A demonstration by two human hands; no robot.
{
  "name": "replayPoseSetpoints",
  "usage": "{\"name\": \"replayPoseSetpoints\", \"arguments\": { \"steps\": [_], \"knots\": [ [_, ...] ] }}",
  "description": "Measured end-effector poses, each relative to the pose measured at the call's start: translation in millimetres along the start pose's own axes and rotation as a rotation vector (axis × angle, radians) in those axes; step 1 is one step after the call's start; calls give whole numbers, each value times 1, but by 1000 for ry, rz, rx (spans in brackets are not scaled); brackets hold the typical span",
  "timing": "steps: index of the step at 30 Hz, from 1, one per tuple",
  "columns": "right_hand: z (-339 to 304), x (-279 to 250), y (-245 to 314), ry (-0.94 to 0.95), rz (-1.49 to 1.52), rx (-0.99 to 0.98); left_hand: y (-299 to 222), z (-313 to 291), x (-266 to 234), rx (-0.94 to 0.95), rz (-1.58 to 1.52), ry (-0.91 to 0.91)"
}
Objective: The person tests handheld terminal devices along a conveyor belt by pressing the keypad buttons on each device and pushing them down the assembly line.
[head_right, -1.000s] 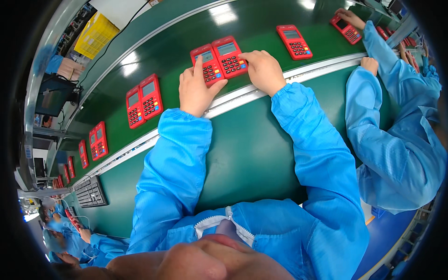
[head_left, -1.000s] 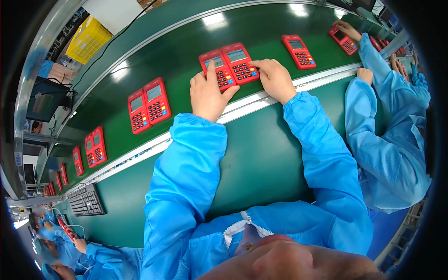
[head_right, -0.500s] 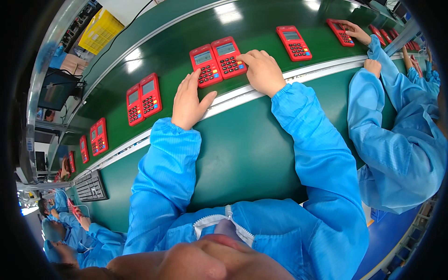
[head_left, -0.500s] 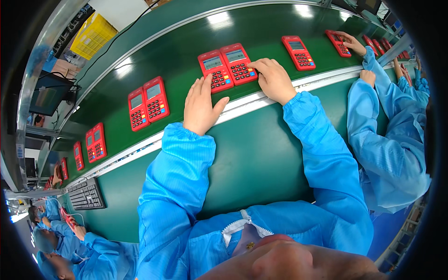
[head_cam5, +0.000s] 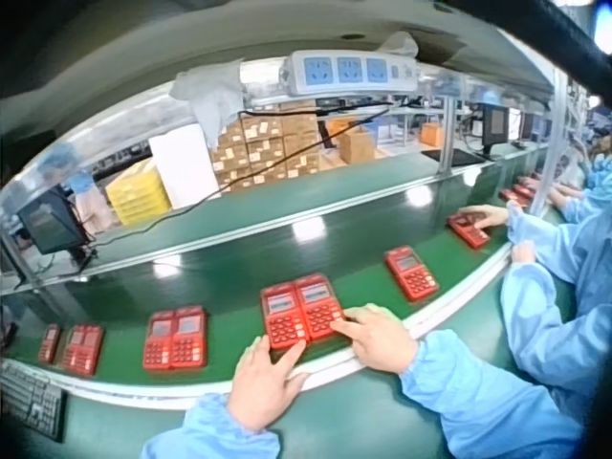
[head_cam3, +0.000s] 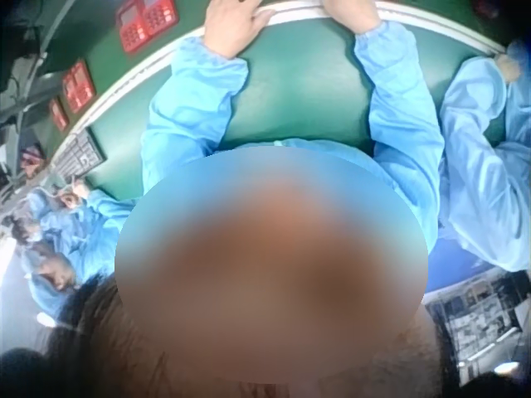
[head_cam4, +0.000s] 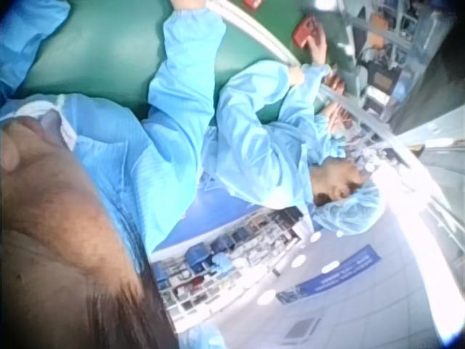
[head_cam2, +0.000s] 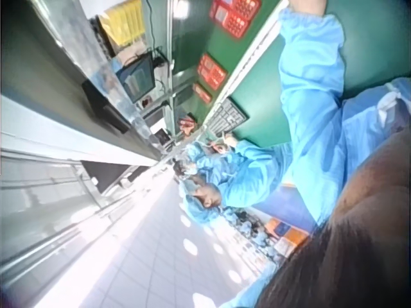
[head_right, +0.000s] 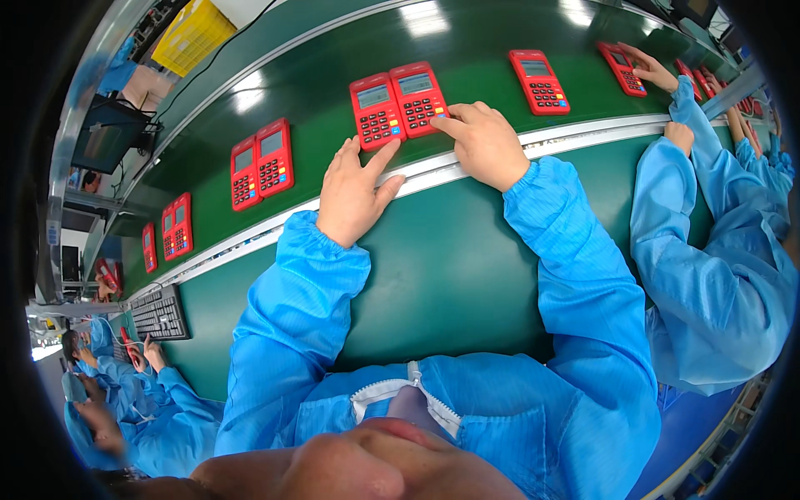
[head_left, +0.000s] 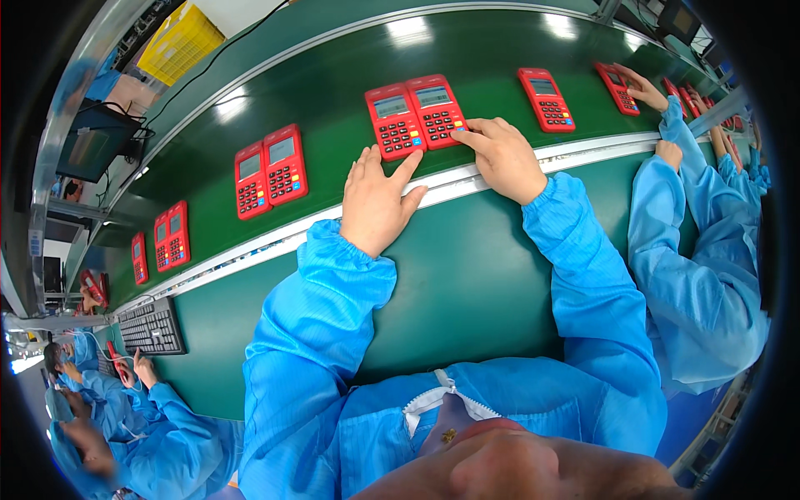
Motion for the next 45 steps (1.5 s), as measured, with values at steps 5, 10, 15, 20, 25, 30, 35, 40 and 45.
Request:
{"name": "replayPoseSetpoints", "arguments": {
  "steps": [5,10,15,20,25,30,35,40,45],
  "knots": [
    [-1,6,7,12,4,-10,3,-5,7,-82,-3,-66],
    [1,11,12,23,-15,-18,6,-2,1,-92,16,-87],
    [8,23,23,-1,-87,22,11,-1,-1,-106,24,-36],
    [4,30,33,-77,-85,19,21,-12,2,-96,14,-92],
    [23,46,39,-78,-89,128,33,-4,8,-236,-37,-102],
    [28,52,36,-40,-149,166,38,-5,13,-287,-71,-126],
    [27,55,39,-23,-105,153,40,-5,8,-275,-48,-91],
    [32,57,39,-19,-95,137,46,-5,7,-285,-38,-81],
    [32,59,40,-8,-71,128,46,-7,8,-298,-2,-95]
  ]
}}
Point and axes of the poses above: each hand's wrist, its own z-axis towards the middle knuckle, its own x-axis out of the palm, y = z × x, the point moved 2 cm from there along z, towards the middle knuckle, and after that the axes turned 15 degrees about z, right-handed, at the moved point
